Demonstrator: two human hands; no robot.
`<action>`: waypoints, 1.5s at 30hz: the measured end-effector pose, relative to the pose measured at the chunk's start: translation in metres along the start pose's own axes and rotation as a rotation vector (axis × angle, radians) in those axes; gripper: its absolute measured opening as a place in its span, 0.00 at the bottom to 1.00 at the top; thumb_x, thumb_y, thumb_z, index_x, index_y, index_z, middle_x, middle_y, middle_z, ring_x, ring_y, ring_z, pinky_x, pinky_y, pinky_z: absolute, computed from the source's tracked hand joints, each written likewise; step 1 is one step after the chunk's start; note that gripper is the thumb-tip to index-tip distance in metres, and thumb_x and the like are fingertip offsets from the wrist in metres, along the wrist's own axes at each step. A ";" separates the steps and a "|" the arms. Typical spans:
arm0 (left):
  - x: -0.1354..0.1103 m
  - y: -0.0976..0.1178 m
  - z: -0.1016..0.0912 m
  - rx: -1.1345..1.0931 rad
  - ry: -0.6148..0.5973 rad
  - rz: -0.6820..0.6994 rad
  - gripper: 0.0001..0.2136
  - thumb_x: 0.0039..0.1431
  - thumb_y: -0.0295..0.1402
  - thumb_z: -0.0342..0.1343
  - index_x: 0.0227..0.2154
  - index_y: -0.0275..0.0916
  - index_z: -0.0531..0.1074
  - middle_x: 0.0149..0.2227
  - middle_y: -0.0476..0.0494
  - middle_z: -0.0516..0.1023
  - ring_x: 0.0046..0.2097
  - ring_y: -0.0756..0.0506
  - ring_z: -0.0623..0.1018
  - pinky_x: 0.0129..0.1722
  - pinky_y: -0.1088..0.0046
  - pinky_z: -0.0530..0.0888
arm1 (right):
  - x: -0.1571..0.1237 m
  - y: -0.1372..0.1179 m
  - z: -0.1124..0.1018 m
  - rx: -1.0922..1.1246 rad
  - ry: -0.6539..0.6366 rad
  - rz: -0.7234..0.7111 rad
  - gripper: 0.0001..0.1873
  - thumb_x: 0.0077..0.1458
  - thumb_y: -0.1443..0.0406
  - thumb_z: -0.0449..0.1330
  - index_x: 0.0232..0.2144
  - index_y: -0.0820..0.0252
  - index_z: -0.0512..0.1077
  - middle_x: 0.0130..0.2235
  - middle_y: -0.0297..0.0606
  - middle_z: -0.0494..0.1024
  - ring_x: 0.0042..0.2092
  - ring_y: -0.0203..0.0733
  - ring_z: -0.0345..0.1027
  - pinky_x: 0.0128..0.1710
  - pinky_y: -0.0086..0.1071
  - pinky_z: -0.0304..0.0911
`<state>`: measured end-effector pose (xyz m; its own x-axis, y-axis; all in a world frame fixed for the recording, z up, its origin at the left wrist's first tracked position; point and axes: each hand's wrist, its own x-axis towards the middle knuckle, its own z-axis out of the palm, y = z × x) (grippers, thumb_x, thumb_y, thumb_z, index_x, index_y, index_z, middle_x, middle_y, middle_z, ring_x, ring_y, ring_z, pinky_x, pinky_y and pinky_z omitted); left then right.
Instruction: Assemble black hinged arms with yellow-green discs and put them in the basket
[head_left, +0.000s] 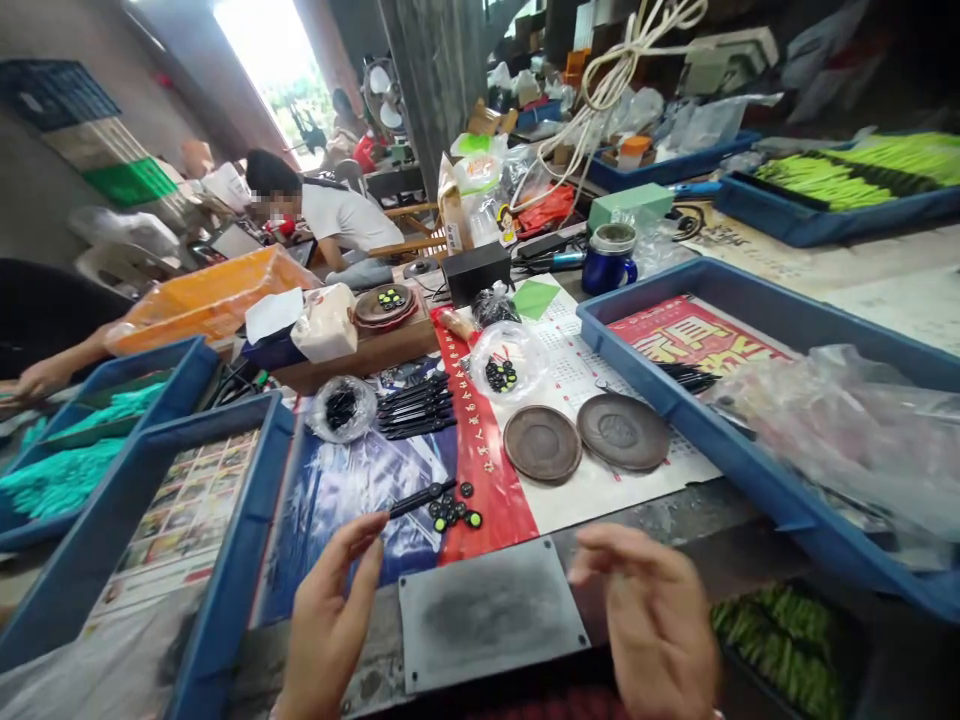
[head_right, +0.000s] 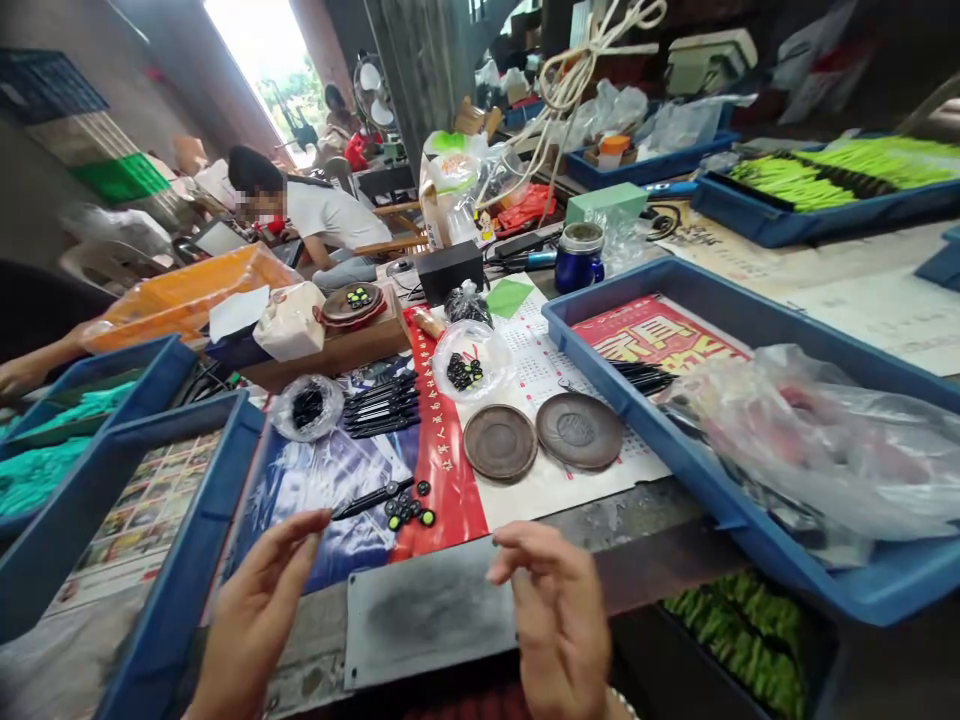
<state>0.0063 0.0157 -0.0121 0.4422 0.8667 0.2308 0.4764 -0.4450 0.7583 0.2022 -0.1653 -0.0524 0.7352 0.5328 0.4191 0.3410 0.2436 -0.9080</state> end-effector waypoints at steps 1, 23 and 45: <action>0.012 -0.013 0.007 0.068 -0.067 0.064 0.12 0.64 0.40 0.56 0.45 0.41 0.77 0.45 0.42 0.82 0.47 0.40 0.82 0.46 0.64 0.80 | -0.002 0.009 0.001 -0.023 -0.058 -0.010 0.11 0.68 0.68 0.51 0.51 0.59 0.66 0.44 0.42 0.75 0.37 0.39 0.73 0.37 0.33 0.73; 0.067 -0.063 0.066 0.453 -0.453 0.412 0.15 0.68 0.29 0.47 0.52 0.36 0.72 0.43 0.35 0.76 0.46 0.37 0.74 0.45 0.56 0.72 | -0.015 0.042 0.010 -0.249 -0.491 -0.126 0.11 0.62 0.75 0.53 0.45 0.59 0.67 0.37 0.41 0.77 0.39 0.43 0.73 0.40 0.36 0.70; -0.001 -0.001 0.038 -0.072 -0.324 0.280 0.10 0.68 0.26 0.49 0.48 0.42 0.70 0.38 0.47 0.75 0.35 0.50 0.78 0.34 0.76 0.76 | 0.008 0.016 0.037 0.237 -0.480 0.449 0.15 0.66 0.56 0.56 0.48 0.59 0.68 0.40 0.40 0.75 0.35 0.37 0.71 0.34 0.29 0.71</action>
<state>0.0347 0.0071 -0.0365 0.7681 0.5939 0.2392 0.2550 -0.6264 0.7366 0.1925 -0.1272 -0.0637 0.4161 0.9093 0.0054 -0.1126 0.0574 -0.9920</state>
